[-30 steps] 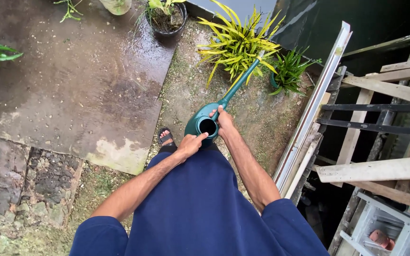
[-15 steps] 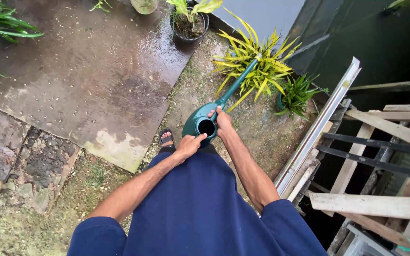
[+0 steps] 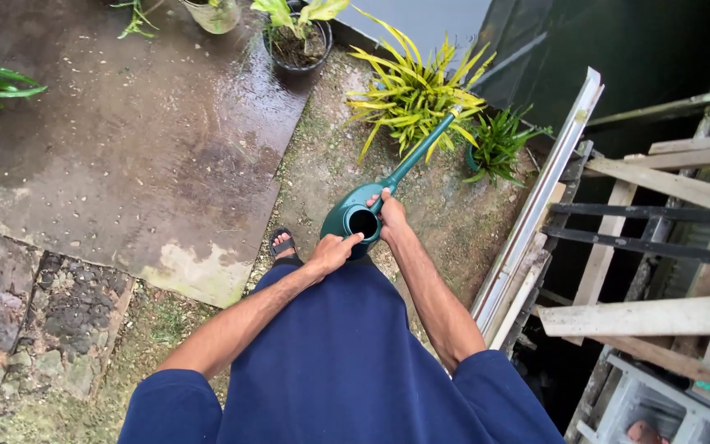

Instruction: The person uses a green watering can to water several potted plants located on a patio or garden area next to a body of water.

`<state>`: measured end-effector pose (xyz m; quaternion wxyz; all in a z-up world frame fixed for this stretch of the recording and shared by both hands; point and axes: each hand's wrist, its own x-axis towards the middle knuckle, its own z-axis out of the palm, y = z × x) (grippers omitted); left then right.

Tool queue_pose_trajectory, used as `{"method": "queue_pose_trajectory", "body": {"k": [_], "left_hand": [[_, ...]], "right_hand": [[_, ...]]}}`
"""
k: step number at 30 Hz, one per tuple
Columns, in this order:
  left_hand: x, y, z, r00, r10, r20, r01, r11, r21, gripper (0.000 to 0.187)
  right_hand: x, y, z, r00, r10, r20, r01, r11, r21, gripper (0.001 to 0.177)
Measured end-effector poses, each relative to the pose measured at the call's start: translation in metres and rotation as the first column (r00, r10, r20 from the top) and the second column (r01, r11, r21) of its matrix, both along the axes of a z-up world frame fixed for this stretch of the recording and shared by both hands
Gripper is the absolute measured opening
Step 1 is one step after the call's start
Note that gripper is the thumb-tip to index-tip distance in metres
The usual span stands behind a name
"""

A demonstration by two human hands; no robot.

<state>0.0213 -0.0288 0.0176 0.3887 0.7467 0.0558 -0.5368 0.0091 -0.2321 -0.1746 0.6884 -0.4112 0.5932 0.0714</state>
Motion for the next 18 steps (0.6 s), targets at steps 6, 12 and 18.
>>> {"method": "queue_pose_trajectory", "body": {"k": [6,12,18], "left_hand": [[-0.005,-0.005,0.004,0.998,-0.060,-0.010,0.060,0.998,0.006,0.067],[-0.006,0.007,-0.011,1.000,-0.028,-0.005,0.028,0.999,0.019,0.065],[-0.008,0.032,-0.015,0.999,0.041,0.003,-0.041,0.998,0.043,0.064]], "right_hand": [[-0.013,0.000,0.022,0.998,-0.053,-0.026,0.053,0.999,-0.004,0.041],[-0.004,0.015,0.020,0.998,-0.046,-0.033,0.046,0.999,-0.003,0.041],[0.012,0.048,0.037,0.998,0.059,-0.038,-0.058,0.998,0.021,0.039]]}}
